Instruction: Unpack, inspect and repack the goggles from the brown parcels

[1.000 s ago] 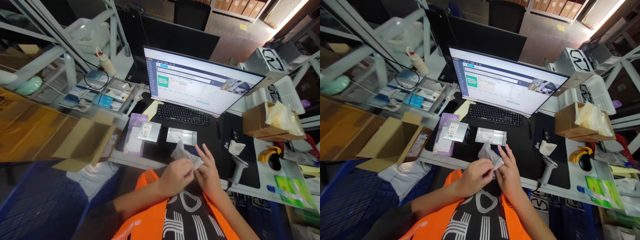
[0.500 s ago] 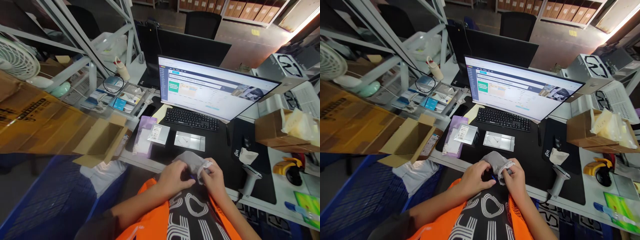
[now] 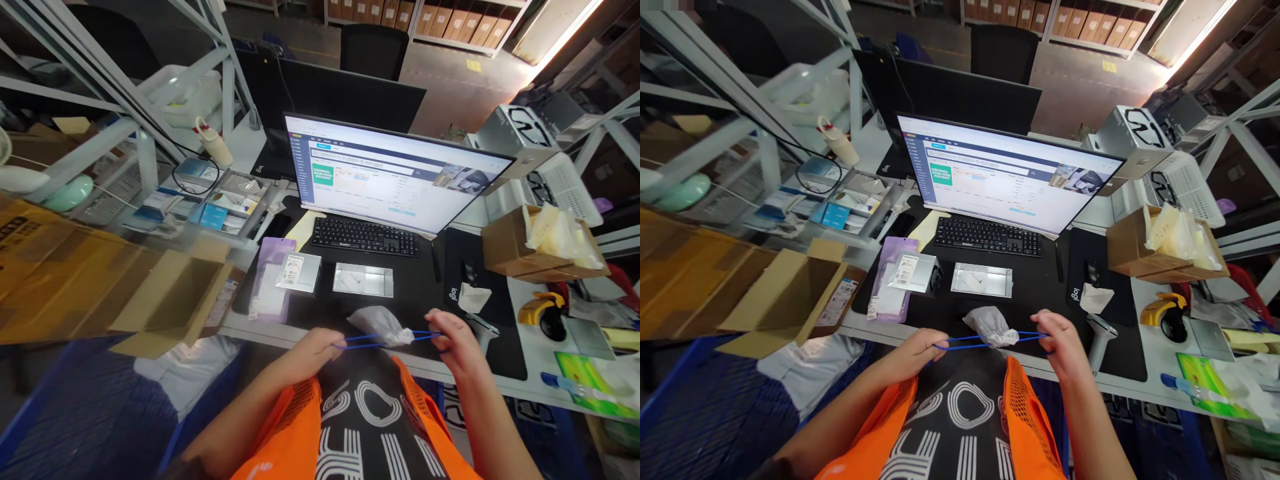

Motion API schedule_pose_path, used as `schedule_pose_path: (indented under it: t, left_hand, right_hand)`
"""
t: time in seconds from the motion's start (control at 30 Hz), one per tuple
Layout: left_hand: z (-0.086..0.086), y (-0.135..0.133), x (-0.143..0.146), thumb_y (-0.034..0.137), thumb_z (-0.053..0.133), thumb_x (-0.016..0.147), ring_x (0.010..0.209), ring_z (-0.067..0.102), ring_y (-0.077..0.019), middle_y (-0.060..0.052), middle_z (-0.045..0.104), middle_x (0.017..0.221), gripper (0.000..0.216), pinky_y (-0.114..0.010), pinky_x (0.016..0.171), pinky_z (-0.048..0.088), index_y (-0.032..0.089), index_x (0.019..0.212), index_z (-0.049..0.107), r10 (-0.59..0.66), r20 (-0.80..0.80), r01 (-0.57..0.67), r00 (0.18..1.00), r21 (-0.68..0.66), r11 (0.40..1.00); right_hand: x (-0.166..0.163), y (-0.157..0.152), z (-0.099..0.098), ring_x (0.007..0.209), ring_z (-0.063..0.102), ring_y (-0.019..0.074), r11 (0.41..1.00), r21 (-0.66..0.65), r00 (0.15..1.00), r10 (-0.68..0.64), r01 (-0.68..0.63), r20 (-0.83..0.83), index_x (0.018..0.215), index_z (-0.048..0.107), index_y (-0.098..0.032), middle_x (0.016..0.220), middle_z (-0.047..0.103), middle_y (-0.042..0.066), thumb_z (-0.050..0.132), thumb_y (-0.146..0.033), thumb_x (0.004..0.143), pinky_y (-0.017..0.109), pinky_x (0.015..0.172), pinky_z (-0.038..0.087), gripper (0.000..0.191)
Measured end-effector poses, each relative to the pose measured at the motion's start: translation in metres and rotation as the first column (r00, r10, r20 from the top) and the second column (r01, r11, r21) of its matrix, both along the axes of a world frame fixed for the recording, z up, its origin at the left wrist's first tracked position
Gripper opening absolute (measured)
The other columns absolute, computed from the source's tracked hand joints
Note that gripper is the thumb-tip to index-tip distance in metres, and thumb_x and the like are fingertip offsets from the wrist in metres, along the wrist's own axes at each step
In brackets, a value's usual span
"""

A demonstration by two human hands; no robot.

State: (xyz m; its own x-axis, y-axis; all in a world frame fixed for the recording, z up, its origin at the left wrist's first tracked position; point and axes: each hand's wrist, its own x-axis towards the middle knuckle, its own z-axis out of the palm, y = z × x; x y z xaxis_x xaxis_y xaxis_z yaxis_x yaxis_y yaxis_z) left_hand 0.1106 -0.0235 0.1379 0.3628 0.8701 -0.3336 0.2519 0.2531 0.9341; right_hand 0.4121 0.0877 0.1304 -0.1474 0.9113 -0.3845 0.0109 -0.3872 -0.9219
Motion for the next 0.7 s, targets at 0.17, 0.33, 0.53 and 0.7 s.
schedule_pose_path:
  t: [0.17,0.33,0.53,0.7]
  left_hand:
    - [-0.002,-0.003,-0.012,0.059,0.039,0.1,0.063,0.049,-0.0128,0.001,0.053,0.065,0.054,-0.024,0.059,0.033,0.017,0.072,0.058,-0.214,0.027,0.214,0.976,-0.002,0.977]
    - [-0.01,0.006,0.0,0.047,0.038,0.104,0.074,0.054,-0.0154,-0.001,0.058,0.075,0.046,-0.026,0.07,0.037,0.017,0.074,0.056,-0.235,-0.238,0.276,0.942,0.156,0.948]
    - [0.026,0.026,0.048,0.039,0.055,0.098,0.116,0.055,-0.0218,-0.009,0.06,0.127,0.031,-0.028,0.1,0.041,0.017,0.078,0.063,-0.412,-0.224,0.465,0.883,0.537,0.704]
    - [0.048,0.047,0.105,0.032,0.051,0.1,0.117,0.058,-0.0231,-0.007,0.061,0.13,0.026,-0.031,0.101,0.045,0.017,0.093,0.071,-0.555,-0.404,0.662,0.727,0.626,0.412]
  right_hand:
    - [0.028,0.004,-0.017,0.041,0.02,0.0,0.899,-0.302,0.92,-0.37,0.319,-0.128,0.08,0.073,-0.016,0.053,0.032,-0.011,0.097,-0.034,0.049,0.011,0.032,0.018,0.044]
    - [0.035,-0.001,-0.033,0.038,0.025,-0.0026,0.865,-0.407,0.904,-0.39,0.295,-0.173,0.084,0.073,-0.012,0.057,0.049,-0.008,0.096,-0.032,0.05,0.009,0.031,0.025,0.046]
    - [0.03,0.018,-0.032,0.054,0.057,0.0056,0.859,-0.397,0.875,-0.431,0.323,-0.22,0.079,0.07,-0.016,0.067,0.064,-0.002,0.09,-0.025,0.057,0.012,0.047,0.05,0.032]
    - [0.005,0.021,-0.018,0.098,0.069,0.0284,0.921,-0.262,0.934,0.332,-0.29,0.133,0.103,0.072,-0.014,0.102,0.073,0.014,0.078,-0.056,0.074,0.043,0.092,0.056,0.052]
